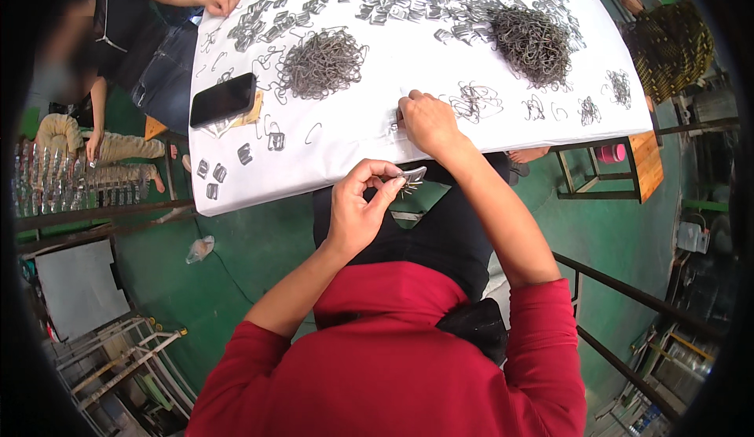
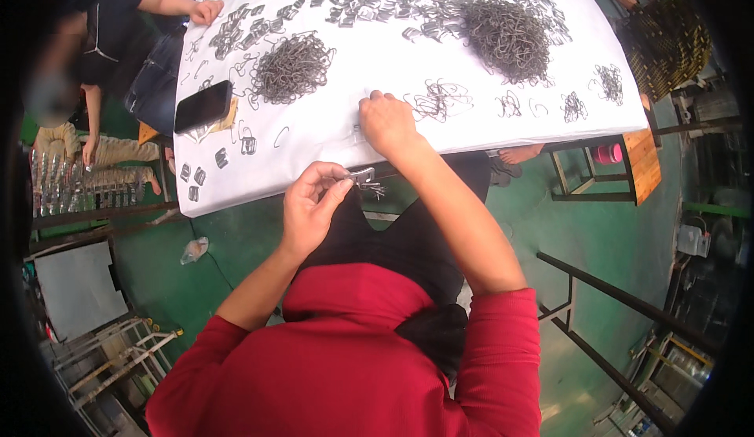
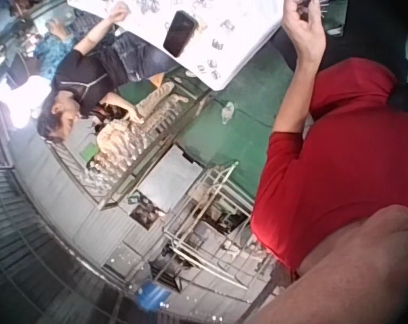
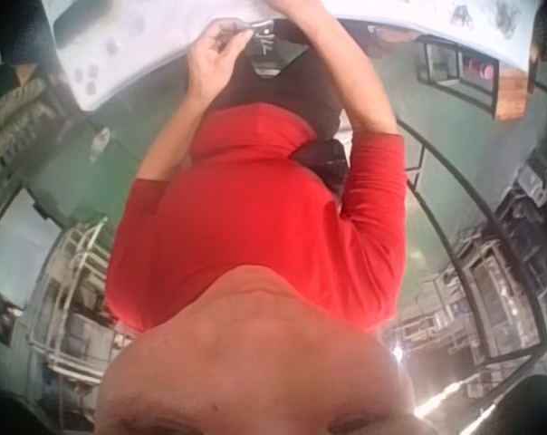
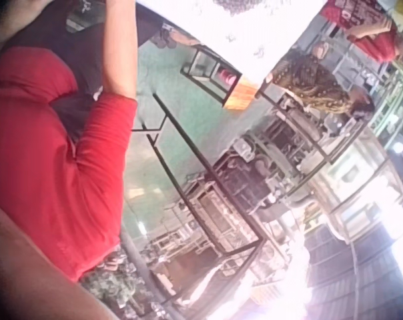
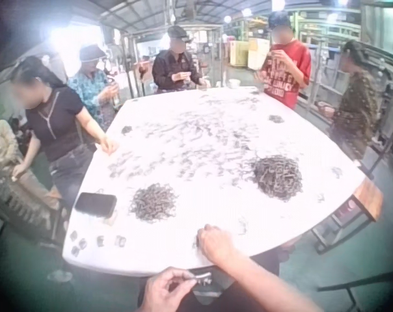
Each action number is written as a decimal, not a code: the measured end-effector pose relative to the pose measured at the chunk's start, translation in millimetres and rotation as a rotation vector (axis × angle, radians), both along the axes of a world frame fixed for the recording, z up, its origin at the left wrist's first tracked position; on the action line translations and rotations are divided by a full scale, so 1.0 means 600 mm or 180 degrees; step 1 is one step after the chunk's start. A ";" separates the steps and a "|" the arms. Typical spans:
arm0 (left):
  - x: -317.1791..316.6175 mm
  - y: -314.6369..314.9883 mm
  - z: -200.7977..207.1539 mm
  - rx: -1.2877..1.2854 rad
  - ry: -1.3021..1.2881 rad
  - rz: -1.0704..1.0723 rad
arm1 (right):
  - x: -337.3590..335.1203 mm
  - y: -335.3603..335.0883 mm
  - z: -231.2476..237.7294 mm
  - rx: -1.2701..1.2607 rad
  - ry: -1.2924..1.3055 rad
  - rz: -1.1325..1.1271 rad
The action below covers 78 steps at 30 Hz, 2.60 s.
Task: The person picks up metal plates and thin wire clips from piles on a table, joins a wire clip into each plate by hand, and hangs the completed assemblies onto a vertical wire rack.
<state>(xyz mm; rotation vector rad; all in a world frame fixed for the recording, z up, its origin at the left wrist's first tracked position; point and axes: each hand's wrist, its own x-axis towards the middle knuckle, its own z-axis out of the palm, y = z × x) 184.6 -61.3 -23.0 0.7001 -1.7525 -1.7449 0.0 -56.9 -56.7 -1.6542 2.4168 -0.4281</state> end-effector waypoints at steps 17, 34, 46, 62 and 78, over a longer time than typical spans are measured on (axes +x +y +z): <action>-0.010 0.031 0.030 -0.0285 0.0200 -0.0203 | 0.112 0.216 0.159 -0.1841 -0.3755 -0.1617; -0.132 0.019 0.076 -0.0641 0.0778 -0.1263 | 0.120 0.344 0.379 -0.4320 -0.1882 -0.1689; -0.220 0.030 -0.058 -0.1348 0.0250 -0.2966 | 0.268 0.549 0.645 -0.4779 0.0475 -0.2595; -0.245 0.005 -0.115 -0.1747 0.0288 -0.3368 | 0.531 0.782 0.699 -0.4404 0.2905 -0.4497; -0.240 0.015 -0.109 -0.1871 0.0219 -0.3414 | 0.757 0.943 0.848 -0.4545 0.4281 -0.5262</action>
